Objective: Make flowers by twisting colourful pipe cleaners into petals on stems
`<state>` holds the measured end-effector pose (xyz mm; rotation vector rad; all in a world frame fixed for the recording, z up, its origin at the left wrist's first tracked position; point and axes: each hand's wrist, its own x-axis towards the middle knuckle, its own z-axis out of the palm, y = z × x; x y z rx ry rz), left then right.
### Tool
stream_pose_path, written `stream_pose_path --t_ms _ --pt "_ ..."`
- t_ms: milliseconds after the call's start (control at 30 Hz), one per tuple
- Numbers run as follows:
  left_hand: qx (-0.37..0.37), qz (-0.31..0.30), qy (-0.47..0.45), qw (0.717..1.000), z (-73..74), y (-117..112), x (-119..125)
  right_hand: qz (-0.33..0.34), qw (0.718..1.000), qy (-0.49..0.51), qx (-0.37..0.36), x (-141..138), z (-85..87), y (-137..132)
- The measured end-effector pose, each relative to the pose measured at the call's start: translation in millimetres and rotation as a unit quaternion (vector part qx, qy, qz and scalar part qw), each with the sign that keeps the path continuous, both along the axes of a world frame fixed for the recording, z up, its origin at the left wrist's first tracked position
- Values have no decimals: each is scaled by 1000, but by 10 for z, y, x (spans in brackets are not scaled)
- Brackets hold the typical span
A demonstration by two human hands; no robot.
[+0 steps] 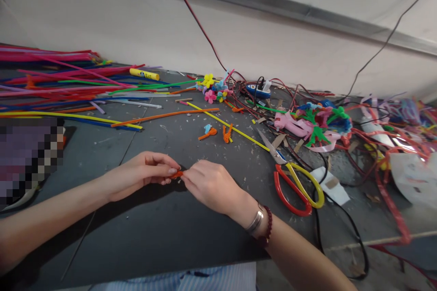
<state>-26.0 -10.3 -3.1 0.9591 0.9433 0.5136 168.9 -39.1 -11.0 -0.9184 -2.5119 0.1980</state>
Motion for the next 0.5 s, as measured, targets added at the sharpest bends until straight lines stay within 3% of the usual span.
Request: stream_pose_path --t_ms 100,167,300,400,500 --pt "-12 2 0 1000 -24 5 3 19 997 -50 52 13 -8 10" --pt "0 3 9 1000 -33 6 2 16 999 -29 38 13 -14 22" --pt "96 -2 64 993 -15 7 0 -39 989 99 -102 -11 7 50" --pt "161 -7 99 982 7 16 1 -104 952 177 -226 -7 68 89" --pt "184 -3 116 976 6 30 0 -186 902 259 -291 74 118 190"
